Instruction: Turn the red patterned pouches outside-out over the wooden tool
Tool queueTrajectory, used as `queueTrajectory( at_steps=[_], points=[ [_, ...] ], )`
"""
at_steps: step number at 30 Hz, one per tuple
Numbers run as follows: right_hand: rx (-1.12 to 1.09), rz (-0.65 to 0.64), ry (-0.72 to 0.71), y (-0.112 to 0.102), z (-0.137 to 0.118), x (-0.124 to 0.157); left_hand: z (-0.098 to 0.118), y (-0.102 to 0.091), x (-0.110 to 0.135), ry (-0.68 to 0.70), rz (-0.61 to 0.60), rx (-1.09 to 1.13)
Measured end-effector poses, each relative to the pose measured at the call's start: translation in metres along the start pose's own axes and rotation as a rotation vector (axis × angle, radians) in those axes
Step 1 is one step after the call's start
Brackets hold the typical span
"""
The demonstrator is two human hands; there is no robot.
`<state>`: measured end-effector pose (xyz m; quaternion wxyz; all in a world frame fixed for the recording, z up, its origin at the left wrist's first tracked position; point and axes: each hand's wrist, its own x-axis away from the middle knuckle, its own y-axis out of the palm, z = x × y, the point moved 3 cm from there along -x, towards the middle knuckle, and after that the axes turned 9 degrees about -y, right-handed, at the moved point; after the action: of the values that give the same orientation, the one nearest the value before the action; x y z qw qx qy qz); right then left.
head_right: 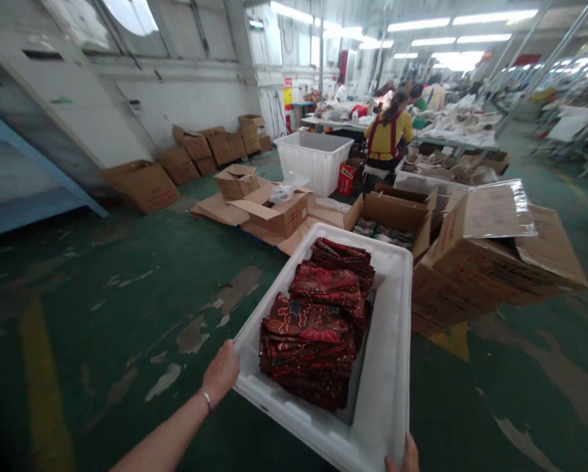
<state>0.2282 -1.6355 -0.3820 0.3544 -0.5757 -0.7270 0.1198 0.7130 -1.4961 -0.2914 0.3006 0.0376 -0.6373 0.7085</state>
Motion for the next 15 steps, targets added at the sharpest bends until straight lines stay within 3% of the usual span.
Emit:
queueTrajectory(
  at_steps=[4,8,15],
  points=[
    [0.099,-0.188,0.045,-0.013,-0.072,-0.039,-0.021,0.011,0.018,-0.079,-0.054,0.034],
    [0.212,-0.251,-0.077,-0.017,-0.141,-0.087,-0.030,0.020,0.020,-0.157,-0.072,0.077],
    [0.223,-0.259,-0.218,-0.013,-0.197,-0.181,-0.023,0.047,0.019,-0.276,-0.127,0.250]
  ],
)
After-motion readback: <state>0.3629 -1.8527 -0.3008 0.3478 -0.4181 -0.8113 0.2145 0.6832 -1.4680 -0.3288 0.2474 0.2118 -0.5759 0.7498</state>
